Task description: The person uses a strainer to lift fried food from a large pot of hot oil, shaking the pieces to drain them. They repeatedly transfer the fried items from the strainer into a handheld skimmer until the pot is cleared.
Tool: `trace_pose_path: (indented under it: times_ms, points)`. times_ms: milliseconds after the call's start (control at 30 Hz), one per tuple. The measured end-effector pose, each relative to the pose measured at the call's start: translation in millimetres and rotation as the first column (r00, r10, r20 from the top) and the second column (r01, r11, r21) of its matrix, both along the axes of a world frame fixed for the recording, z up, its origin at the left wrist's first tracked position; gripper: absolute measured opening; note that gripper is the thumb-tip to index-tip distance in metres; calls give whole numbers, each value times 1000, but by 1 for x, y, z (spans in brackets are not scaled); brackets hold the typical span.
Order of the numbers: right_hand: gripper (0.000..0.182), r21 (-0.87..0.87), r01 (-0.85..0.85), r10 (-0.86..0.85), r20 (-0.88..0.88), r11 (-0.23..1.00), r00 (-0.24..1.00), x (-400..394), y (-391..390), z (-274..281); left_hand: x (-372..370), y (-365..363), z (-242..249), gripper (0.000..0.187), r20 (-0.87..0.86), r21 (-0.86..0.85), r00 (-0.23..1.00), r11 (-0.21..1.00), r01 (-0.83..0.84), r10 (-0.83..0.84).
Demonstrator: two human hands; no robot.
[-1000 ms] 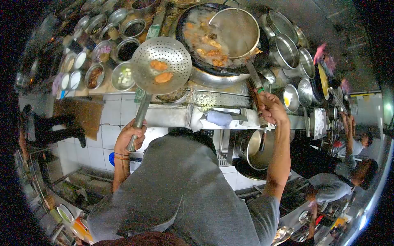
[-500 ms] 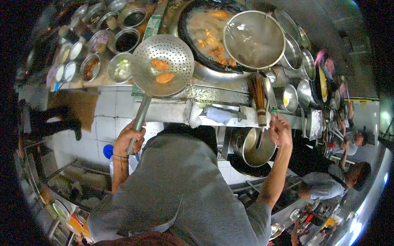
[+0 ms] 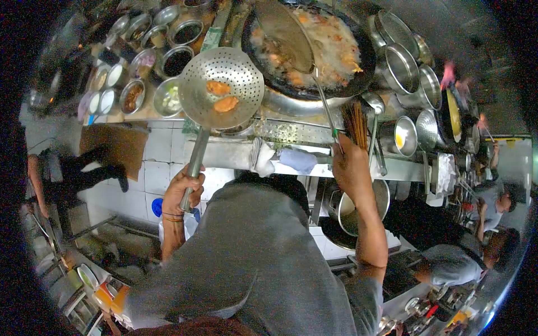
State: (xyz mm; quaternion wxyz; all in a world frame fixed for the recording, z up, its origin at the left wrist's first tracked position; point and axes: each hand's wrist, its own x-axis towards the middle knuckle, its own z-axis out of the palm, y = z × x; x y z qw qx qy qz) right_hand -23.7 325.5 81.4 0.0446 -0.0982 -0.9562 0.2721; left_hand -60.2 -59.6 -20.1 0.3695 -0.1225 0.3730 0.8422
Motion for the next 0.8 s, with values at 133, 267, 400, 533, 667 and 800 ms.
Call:
trace_pose_path:
  times_ms: [133,267,400,533,667,800]
  points:
    - [19,-240,-25,51,103,970,993,-7,22,7,18,16,0,35,-1,52,998,997,-65,65]
    - [26,-647,229,14,348,727,937,-5,54,33,37,32,4,36,37,89,989,985,-146,143]
    - [28,-782,245,61,338,574,939,-19,72,17,45,45,7,37,9,16,988,988,-152,152]
    - [28,-814,201,109,306,545,946,-18,97,10,50,55,12,37,50,-8,982,983,-183,184]
    - [26,-762,97,154,251,640,956,-1,127,7,58,62,9,36,31,-5,982,982,-188,188]
    - [14,-524,-204,241,4,827,970,-21,120,-32,59,70,4,35,66,55,975,975,-214,210]
